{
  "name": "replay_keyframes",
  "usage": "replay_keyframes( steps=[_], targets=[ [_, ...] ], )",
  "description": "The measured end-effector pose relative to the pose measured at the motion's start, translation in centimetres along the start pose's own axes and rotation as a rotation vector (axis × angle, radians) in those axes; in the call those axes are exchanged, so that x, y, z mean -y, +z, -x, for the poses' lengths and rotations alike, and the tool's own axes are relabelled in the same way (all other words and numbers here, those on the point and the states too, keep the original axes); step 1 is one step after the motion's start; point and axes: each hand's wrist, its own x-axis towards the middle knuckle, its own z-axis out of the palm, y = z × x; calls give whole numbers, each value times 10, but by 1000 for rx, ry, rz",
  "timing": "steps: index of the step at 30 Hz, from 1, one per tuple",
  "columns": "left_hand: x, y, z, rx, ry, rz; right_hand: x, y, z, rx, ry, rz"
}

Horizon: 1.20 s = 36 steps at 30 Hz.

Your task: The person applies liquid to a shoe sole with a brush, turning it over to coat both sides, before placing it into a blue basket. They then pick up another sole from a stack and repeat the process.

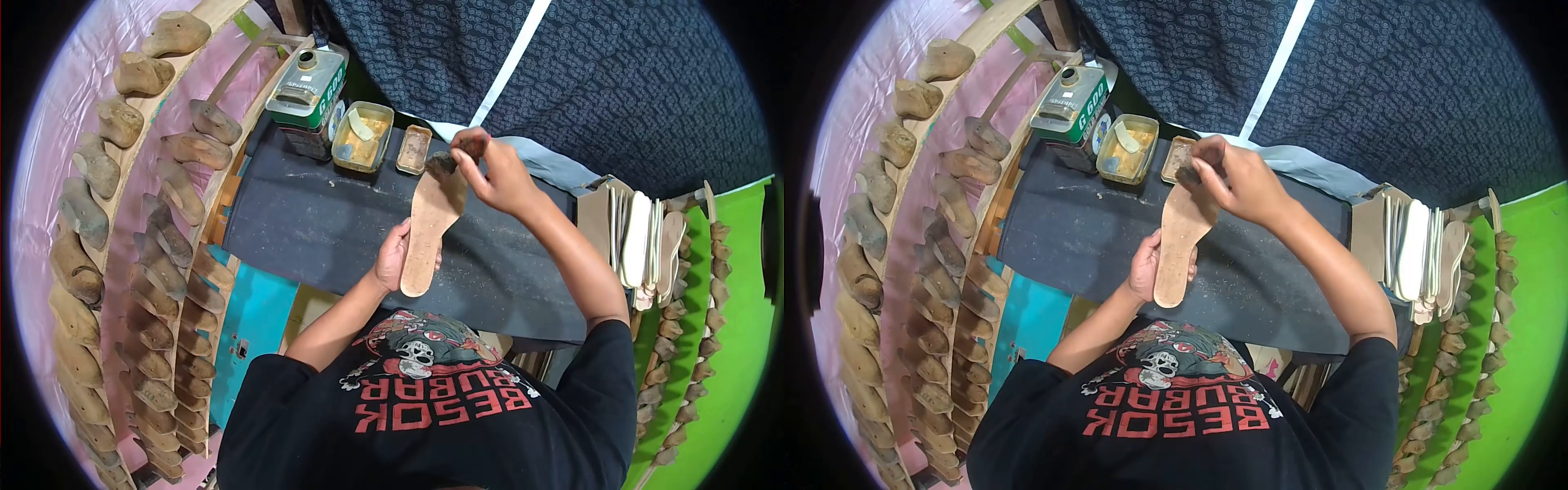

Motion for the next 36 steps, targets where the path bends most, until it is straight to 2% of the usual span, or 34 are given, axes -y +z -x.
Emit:
replay_keyframes(
  steps=[1,3,4,5,7,8,9,11,13,15,17,19,21,23,26,28,29,31,33,35,36],
  targets=[
    [0,-1,0,-4,7,2,-2,6,3,5,-5,-4],
    [-1,-3,0,-34,24,-15,-2,15,14,99,-484,162],
    [-2,-4,-2,28,37,50,14,17,22,191,-479,262],
    [-2,-5,-2,59,88,200,21,27,30,191,-532,226],
    [-17,17,0,-217,38,157,40,39,48,236,-590,174],
    [-23,41,0,-315,96,136,44,46,57,242,-643,144],
    [-15,1,-5,-139,129,64,46,53,66,248,-696,113],
    [-16,-8,-9,25,100,139,54,63,83,251,-674,60],
    [-16,-8,-13,46,114,149,56,62,85,255,-656,9],
    [-15,-6,-15,67,124,157,55,54,79,404,-579,-65],
    [-16,4,-13,-14,91,149,54,39,60,437,-395,-164],
    [-20,25,-12,-134,30,195,46,31,47,362,-241,-182],
    [-15,16,-13,-69,73,272,30,33,40,221,-149,-153],
    [-9,2,-15,-47,75,223,19,36,33,63,-275,-36],
    [-10,7,-13,-20,84,154,25,35,31,84,-389,85],
    [-16,35,-12,-334,25,372,35,45,45,97,-437,98],
    [-22,52,-9,-375,6,315,41,46,56,168,-460,89],
    [-9,-7,-17,-117,128,207,50,58,73,171,-613,55],
    [-7,-18,-23,-114,129,195,62,67,90,188,-592,-92],
    [-7,-13,-24,-140,182,206,63,63,94,204,-569,-108],
    [-9,-13,-25,-85,164,231,59,54,91,280,-449,-119]
  ],
)
